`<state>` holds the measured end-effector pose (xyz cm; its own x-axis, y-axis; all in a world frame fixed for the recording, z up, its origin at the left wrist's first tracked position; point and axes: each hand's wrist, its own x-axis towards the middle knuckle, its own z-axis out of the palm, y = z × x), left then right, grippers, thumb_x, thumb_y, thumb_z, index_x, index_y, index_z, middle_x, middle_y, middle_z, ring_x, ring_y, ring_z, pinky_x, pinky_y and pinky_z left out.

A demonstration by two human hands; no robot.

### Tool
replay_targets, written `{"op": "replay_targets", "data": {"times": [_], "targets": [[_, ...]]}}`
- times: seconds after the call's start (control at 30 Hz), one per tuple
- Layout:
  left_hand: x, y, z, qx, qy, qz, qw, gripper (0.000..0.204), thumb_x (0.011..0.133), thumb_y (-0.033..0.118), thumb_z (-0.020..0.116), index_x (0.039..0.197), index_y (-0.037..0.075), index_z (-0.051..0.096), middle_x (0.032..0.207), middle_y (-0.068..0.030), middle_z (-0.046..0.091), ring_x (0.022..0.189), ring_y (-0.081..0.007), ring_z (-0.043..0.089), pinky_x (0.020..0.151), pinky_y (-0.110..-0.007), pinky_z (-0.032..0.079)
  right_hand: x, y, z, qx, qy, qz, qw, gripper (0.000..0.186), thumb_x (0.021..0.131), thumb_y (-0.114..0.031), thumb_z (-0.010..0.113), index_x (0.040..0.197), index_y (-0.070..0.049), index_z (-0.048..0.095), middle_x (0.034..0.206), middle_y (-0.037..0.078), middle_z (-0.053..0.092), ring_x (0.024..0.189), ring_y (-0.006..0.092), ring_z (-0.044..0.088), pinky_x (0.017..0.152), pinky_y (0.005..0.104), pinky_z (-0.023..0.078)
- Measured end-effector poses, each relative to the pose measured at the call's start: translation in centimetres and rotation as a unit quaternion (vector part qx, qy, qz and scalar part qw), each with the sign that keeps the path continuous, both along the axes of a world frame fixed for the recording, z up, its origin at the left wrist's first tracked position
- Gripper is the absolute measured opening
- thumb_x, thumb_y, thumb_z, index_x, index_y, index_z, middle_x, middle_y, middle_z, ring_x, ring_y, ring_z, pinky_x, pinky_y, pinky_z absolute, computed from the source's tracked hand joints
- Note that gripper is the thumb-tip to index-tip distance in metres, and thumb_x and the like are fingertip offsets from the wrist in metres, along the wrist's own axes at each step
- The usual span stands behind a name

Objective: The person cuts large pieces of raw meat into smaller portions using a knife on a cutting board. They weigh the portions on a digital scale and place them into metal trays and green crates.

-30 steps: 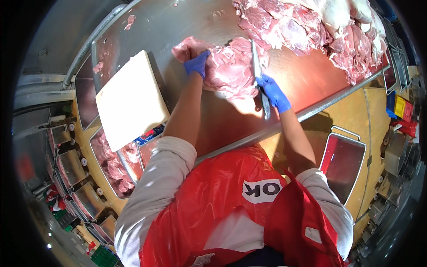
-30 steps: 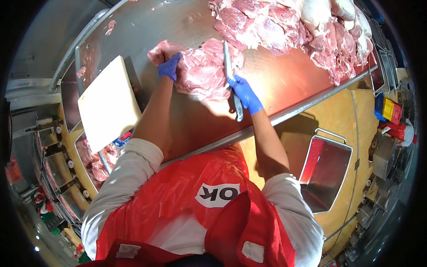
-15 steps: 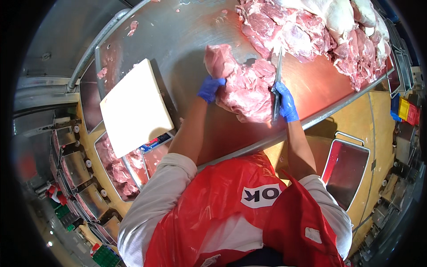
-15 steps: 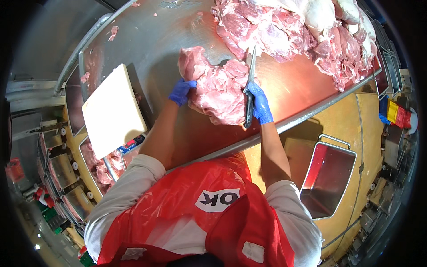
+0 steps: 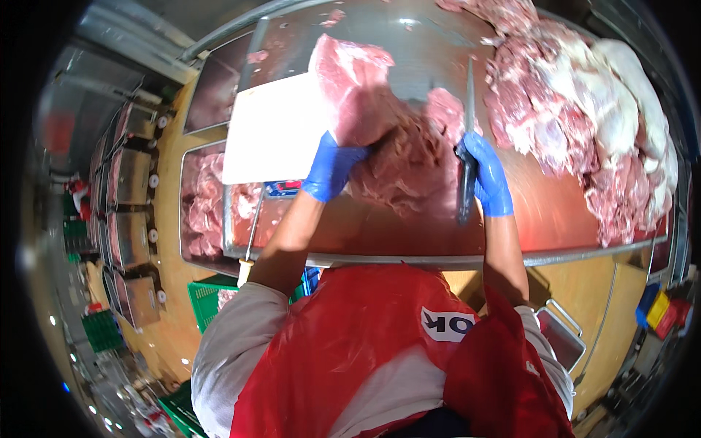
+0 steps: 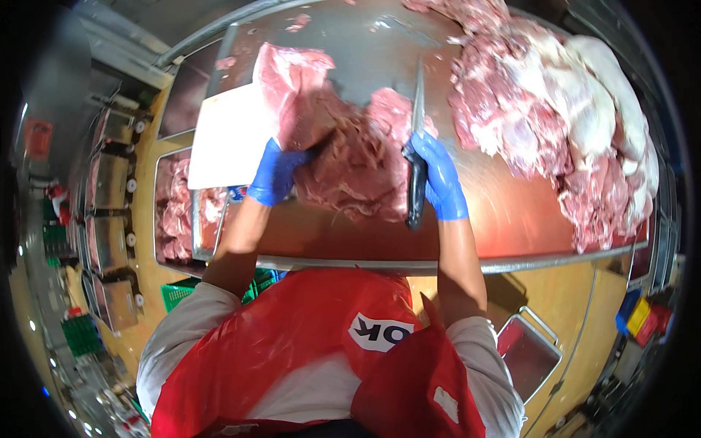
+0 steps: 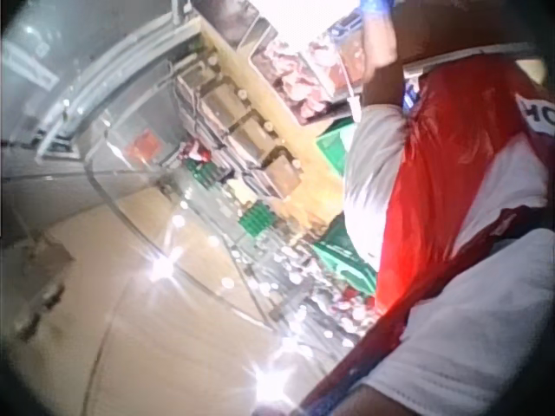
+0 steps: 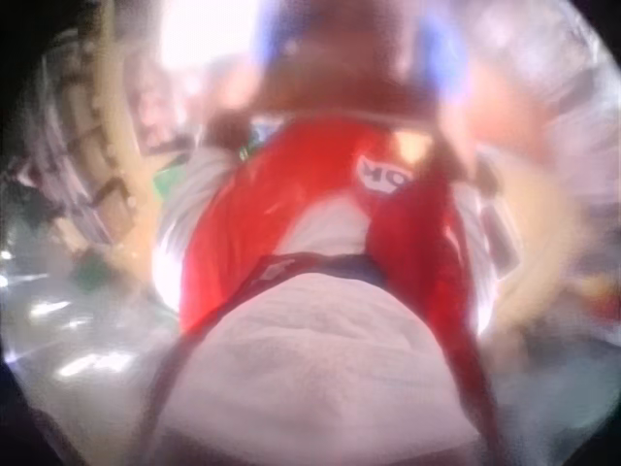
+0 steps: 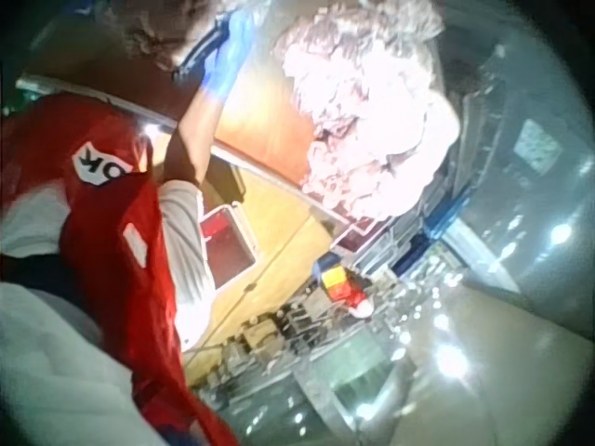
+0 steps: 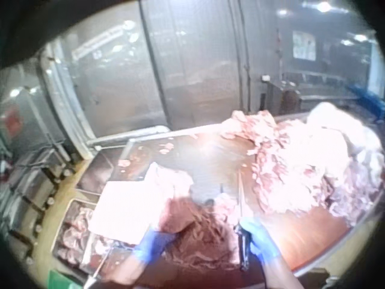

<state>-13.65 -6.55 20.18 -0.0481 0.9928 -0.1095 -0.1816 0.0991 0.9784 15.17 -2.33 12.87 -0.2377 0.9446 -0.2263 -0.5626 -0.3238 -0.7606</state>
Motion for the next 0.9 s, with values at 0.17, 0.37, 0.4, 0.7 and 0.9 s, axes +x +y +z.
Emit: {"op": "replay_targets", "data": {"times": [0.17,0.37,0.4,0.7,0.9], "targets": [[-10.8,-0.4,0.5,0.060,-0.071,0.111,0.990,0.047,0.086,-0.006,0.054,0.133,-0.006,0.056,0.121,-0.0113,0.067,0.107,-0.0241,0.067,0.097,-0.037,0.055,-12.8,5.5,7.7,0.109,-0.026,0.129,0.985,0.021,0.096,-0.016,0.066,0.112,-0.003,0.062,0.092,0.000,0.064,0.083,0.0107,0.062,0.082,0.0251,0.054],[-22.2,1.4,-10.7,0.096,-0.087,0.158,0.979,0.010,0.090,0.006,0.058,0.094,0.000,0.066,0.084,-0.0072,0.068,0.077,-0.0168,0.065,0.068,-0.032,0.052,-26.4,13.0,7.8,0.124,-0.184,0.274,0.936,0.019,0.097,-0.021,0.064,0.108,-0.006,0.062,0.092,0.001,0.062,0.083,0.0093,0.056,0.079,0.0242,0.050],[-22.3,1.8,-11.7,0.037,-0.284,0.154,0.946,0.009,0.091,0.008,0.058,0.089,0.003,0.065,0.084,-0.0073,0.067,0.076,-0.0168,0.063,0.069,-0.033,0.050,-28.1,13.4,7.3,0.111,-0.225,0.278,0.927,0.020,0.097,-0.023,0.064,0.107,-0.006,0.063,0.092,0.002,0.063,0.082,0.0100,0.057,0.079,0.0250,0.050],[-27.8,-14.1,-4.3,-0.077,0.029,-0.118,0.990,0.018,0.094,0.012,0.063,0.106,-0.001,0.065,0.093,-0.0095,0.069,0.079,-0.0152,0.067,0.067,-0.029,0.055,-32.7,17.6,7.6,0.271,-0.490,0.175,0.810,0.025,0.098,-0.026,0.061,0.098,-0.001,0.068,0.079,0.003,0.065,0.074,0.0123,0.057,0.072,0.0293,0.049],[-42.2,-9.7,-2.5,0.151,0.441,0.127,0.876,0.029,0.089,0.013,0.069,0.117,0.003,0.067,0.106,-0.0165,0.070,0.097,-0.0283,0.070,0.085,-0.036,0.055,-34.1,4.5,10.3,0.309,-0.561,0.135,0.756,0.031,0.104,-0.032,0.055,0.102,-0.001,0.059,0.075,0.000,0.058,0.058,0.0086,0.058,0.055,0.0260,0.049]]}}
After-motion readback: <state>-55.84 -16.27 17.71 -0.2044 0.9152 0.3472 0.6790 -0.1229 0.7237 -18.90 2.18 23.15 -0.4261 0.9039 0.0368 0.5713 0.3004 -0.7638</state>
